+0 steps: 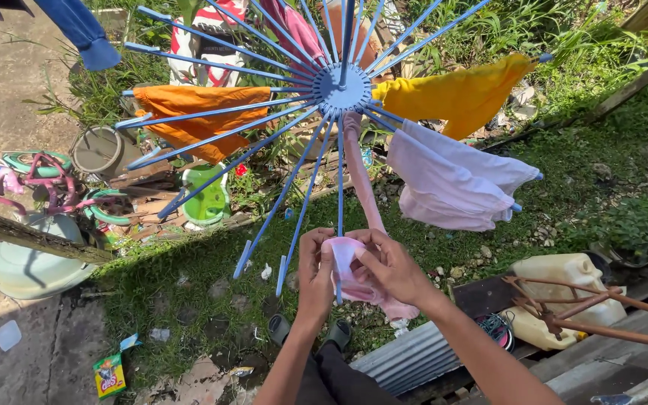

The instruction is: Hanging wet laundry on a circular drying rack in a backyard

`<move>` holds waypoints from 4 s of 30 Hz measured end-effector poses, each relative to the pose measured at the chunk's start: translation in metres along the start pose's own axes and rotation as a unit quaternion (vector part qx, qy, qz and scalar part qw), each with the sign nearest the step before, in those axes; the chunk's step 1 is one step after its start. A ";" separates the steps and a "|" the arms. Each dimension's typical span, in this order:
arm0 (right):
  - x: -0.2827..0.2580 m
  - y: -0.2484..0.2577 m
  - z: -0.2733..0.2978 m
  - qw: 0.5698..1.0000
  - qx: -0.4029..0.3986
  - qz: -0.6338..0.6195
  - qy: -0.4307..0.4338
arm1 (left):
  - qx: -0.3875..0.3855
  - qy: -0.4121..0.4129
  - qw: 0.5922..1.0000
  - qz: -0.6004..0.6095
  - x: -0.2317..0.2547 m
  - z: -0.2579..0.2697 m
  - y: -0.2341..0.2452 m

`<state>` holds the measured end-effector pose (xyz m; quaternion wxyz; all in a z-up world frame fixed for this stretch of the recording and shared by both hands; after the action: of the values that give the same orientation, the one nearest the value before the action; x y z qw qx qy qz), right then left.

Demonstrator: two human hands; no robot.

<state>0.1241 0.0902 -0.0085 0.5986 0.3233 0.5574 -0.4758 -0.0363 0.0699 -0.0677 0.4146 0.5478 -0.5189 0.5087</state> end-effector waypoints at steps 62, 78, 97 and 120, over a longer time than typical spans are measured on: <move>0.012 -0.040 -0.040 0.944 0.180 0.268 0.067 | -0.219 0.145 0.963 -0.058 0.015 -0.041 0.060; 0.065 -0.072 0.016 0.815 0.149 0.559 -0.029 | -0.382 0.227 0.887 -0.127 -0.032 -0.017 0.080; 0.085 -0.073 -0.006 0.734 0.142 0.657 -0.093 | -0.387 0.214 0.892 -0.088 0.018 -0.024 0.099; -0.006 -0.083 0.035 0.910 0.015 0.410 -0.055 | -0.283 0.180 0.938 -0.085 0.004 -0.028 0.087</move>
<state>0.0602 0.0318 0.0153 0.7658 0.5055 0.3350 -0.2140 -0.1265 0.0860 -0.0664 0.6808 0.3488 -0.5098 0.3936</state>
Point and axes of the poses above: each hand's wrist, its own z-axis away from the middle knuckle, its own y-axis out of the back of the hand, x = y × z, the point moved 1 cm from there along -z, towards the middle knuckle, and after that the axes turned 4 degrees about -z, right-handed, at the moved point
